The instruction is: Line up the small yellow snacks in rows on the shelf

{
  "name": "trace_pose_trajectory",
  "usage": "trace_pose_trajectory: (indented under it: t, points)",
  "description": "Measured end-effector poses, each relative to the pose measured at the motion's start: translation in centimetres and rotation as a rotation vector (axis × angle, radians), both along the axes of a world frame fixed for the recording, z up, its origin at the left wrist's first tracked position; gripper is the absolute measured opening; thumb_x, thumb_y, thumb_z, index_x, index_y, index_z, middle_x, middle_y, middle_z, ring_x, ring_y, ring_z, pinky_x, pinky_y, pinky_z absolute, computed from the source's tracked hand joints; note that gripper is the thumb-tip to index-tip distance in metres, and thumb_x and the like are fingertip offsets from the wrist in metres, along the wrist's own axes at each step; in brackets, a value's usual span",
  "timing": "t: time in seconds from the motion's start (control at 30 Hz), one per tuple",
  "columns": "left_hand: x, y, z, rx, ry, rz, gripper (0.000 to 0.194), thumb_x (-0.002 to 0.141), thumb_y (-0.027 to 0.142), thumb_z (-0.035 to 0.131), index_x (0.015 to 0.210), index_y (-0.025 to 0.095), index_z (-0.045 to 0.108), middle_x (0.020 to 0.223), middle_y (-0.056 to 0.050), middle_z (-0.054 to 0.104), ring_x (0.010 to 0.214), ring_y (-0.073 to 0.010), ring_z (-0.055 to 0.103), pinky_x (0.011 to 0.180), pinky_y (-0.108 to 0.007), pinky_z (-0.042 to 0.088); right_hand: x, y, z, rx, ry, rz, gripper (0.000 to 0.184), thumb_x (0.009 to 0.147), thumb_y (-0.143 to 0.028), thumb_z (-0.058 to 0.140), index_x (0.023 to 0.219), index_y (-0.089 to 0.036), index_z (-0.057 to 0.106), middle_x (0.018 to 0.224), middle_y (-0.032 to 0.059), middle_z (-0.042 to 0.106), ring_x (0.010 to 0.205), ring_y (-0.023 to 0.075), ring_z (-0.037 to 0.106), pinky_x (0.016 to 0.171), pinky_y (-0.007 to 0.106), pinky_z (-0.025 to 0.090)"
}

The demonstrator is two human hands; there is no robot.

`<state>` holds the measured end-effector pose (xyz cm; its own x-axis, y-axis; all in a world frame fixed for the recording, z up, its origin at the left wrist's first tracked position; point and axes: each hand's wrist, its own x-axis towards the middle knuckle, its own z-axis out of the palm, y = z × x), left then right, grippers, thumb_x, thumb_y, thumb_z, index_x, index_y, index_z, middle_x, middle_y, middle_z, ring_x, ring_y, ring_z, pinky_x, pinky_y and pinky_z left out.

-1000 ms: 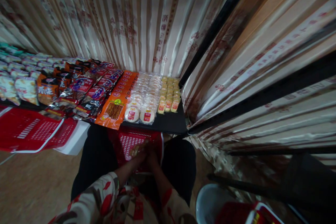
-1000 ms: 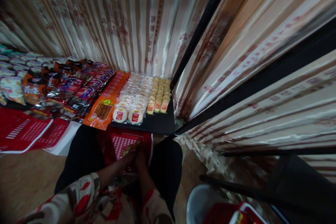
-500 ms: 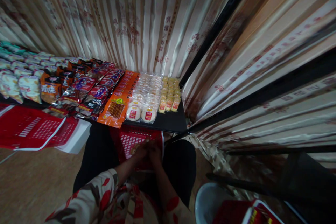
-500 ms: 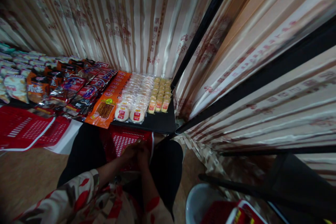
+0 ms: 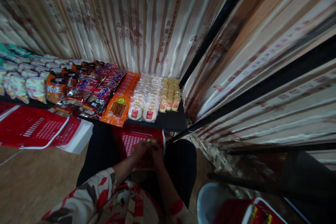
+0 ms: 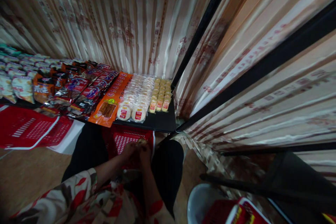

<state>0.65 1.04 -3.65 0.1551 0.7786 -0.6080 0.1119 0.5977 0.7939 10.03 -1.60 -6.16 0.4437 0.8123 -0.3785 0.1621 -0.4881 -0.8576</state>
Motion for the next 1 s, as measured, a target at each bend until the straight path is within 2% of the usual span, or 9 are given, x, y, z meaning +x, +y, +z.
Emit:
trace_pose_trajectory:
  t: [0.13,0.27,0.43,0.7,0.87,1.0]
  points:
    - [0.2,-0.1,0.9,-0.023,-0.024,0.06,0.011,0.071,0.011,0.054,0.078,0.015,0.061,0.073,-0.004,0.067,0.075,-0.0176,0.064,0.072,-0.029,0.05,0.2,-0.2,0.2,0.05,-0.006,-0.001,0.016,0.069,-0.026,0.051,0.08,-0.018,0.06,0.084,0.0052,0.069,0.082,0.0181,0.064,0.076,0.028,0.05]
    - [0.2,0.2,2.2,-0.032,-0.051,0.105,0.02,0.069,0.002,0.046,0.081,0.013,0.058,0.081,-0.005,0.068,0.077,-0.016,0.064,0.073,-0.026,0.05,0.5,-0.2,0.3,0.07,-0.034,0.012,0.016,0.067,-0.024,0.052,0.08,-0.019,0.06,0.085,0.0043,0.069,0.082,0.018,0.064,0.077,0.03,0.05]
    - [-0.1,0.5,3.4,-0.054,-0.084,0.122,0.021,0.067,0.003,0.045,0.079,0.014,0.058,0.072,-0.002,0.066,0.071,-0.0147,0.064,0.071,-0.026,0.05,1.1,-0.3,0.9,0.102,-0.096,0.052,0.019,0.068,-0.02,0.049,0.081,-0.018,0.062,0.087,0.0048,0.069,0.084,0.0181,0.064,0.079,0.029,0.049]
    - [-0.5,1.1,3.5,-0.033,-0.12,0.175,0.016,0.063,0.005,0.048,0.068,0.015,0.059,0.064,0.0,0.062,0.064,-0.0129,0.059,0.067,-0.024,0.048,2.1,-0.6,2.1,0.245,-0.204,0.108,0.029,0.064,-0.011,0.041,0.079,-0.02,0.065,0.091,0.0047,0.066,0.094,0.0179,0.059,0.092,0.032,0.042]
    - [-0.8,1.3,3.2,-0.045,-0.149,0.19,0.018,0.059,0.004,0.05,0.066,0.015,0.062,0.063,0.0,0.062,0.061,-0.0125,0.057,0.06,-0.021,0.045,2.7,-0.8,2.2,0.308,-0.237,0.11,0.029,0.064,-0.013,0.041,0.077,-0.021,0.065,0.089,0.0051,0.065,0.092,0.0189,0.058,0.091,0.034,0.043]
    - [-0.8,1.5,3.5,-0.082,-0.191,0.209,0.021,0.058,0.003,0.049,0.067,0.015,0.063,0.066,0.0,0.063,0.058,-0.0104,0.056,0.054,-0.018,0.042,3.0,-0.7,2.4,0.339,-0.226,0.125,0.03,0.063,-0.015,0.043,0.083,-0.021,0.065,0.098,0.0049,0.065,0.1,0.0191,0.058,0.095,0.036,0.041]
